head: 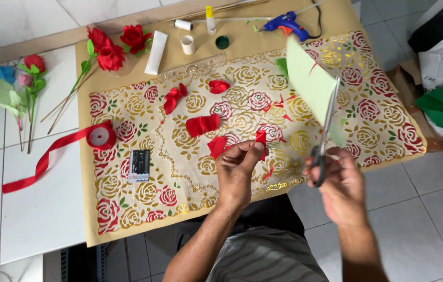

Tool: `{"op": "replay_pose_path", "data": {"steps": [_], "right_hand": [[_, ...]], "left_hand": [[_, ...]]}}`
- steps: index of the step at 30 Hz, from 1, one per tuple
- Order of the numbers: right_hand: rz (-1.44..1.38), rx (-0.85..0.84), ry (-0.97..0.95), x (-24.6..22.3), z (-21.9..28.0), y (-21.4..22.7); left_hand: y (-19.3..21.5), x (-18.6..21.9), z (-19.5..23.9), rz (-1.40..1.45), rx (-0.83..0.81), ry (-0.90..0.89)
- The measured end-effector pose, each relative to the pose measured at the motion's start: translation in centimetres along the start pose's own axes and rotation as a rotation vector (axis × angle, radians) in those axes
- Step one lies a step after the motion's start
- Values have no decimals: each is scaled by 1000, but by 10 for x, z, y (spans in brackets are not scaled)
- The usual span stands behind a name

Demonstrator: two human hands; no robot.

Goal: Cutting small strips of red ribbon and using a lighter to seal the edges to prevent fraying for craft work.

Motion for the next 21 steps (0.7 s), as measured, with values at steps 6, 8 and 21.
{"op": "replay_pose_path", "data": {"steps": [6, 8, 21], "right_hand": [[250, 124, 46, 42, -27, 33], [310, 112, 92, 45, -55, 60], [1036, -223, 119, -20, -24, -28]], "left_hand": [[6, -11, -8, -56, -19, -5], [8, -16, -8, -48, -12, 21], [22, -47, -12, -41, 9, 157]]}}
Point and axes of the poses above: each hand's wrist, its own z-axis away from the middle knuckle, its own y-axis out of the back of the hand, x = y × z, the point moved 7 cm from there along -z, towards the middle knuckle, and after that the axes turned 10 degrees about -y, right-handed, at the moved point
